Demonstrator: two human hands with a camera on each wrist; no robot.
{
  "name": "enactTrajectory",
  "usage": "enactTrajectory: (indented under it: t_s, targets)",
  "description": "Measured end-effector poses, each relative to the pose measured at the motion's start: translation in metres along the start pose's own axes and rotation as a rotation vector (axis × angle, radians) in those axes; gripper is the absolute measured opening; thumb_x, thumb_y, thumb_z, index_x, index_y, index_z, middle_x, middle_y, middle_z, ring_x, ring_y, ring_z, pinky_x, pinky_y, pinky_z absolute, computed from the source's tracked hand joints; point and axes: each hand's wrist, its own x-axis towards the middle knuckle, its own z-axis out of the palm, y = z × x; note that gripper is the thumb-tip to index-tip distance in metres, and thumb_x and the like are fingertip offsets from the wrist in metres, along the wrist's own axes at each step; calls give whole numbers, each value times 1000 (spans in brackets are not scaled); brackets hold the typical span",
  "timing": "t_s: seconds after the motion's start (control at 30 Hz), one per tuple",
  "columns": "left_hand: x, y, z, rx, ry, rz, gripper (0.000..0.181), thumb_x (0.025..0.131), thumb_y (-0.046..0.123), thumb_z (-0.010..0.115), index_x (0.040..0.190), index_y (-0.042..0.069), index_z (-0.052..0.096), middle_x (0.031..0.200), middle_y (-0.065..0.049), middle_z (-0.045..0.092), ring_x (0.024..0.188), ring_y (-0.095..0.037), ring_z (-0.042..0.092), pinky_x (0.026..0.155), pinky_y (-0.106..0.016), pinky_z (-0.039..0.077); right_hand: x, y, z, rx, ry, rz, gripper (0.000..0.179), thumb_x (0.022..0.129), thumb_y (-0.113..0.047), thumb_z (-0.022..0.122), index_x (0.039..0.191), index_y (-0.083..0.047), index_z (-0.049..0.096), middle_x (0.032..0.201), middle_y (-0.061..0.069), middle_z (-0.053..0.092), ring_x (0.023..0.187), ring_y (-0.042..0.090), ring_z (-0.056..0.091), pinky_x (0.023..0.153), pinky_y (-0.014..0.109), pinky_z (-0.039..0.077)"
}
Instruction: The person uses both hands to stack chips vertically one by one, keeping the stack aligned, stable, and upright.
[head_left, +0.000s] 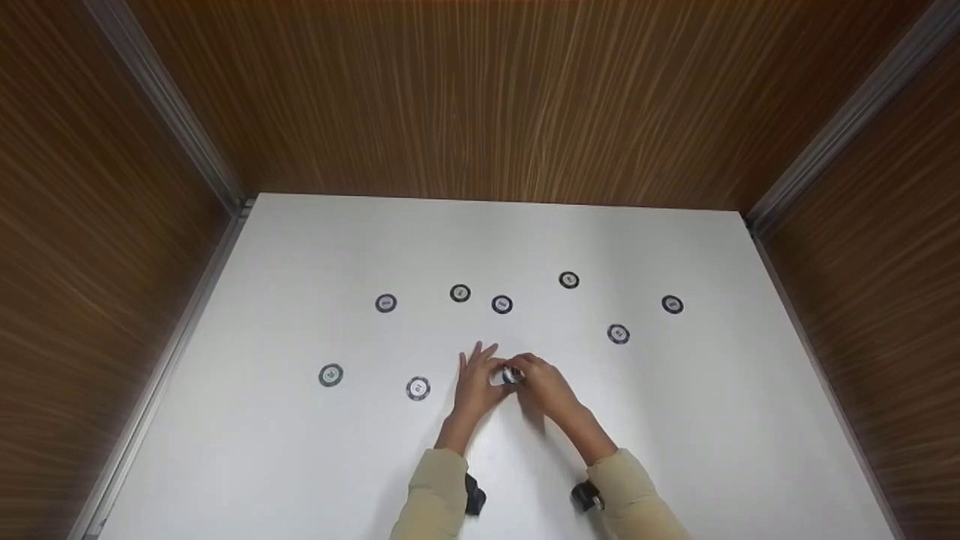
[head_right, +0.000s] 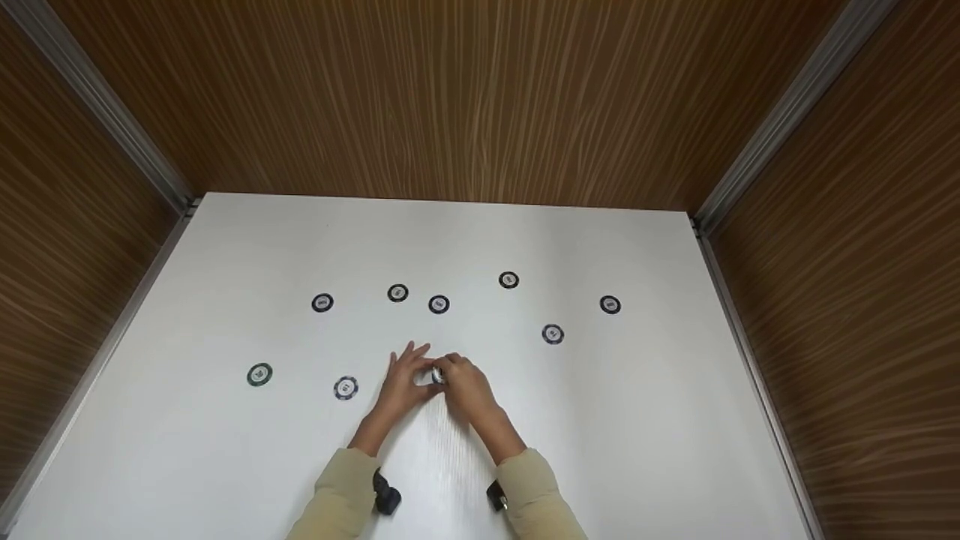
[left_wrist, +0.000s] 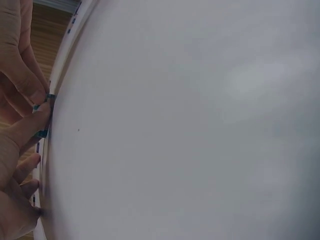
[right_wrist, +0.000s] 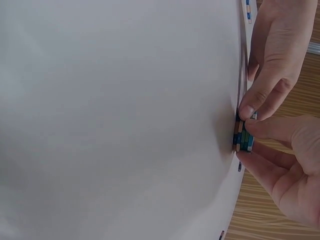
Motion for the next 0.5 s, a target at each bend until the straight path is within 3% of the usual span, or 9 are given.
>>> enactTrajectory:
  t_s: [0.5]
  targets:
    - [0, -2, 1, -14, -2, 3, 41, 66, 24, 81, 100, 7, 68, 126, -14, 53, 126, -37, 35, 106, -56, 16, 0, 1, 0, 5, -38, 24, 32, 77, 1, 70, 108, -3, 62, 106, 13, 61, 97, 27, 60, 84, 36, 50]
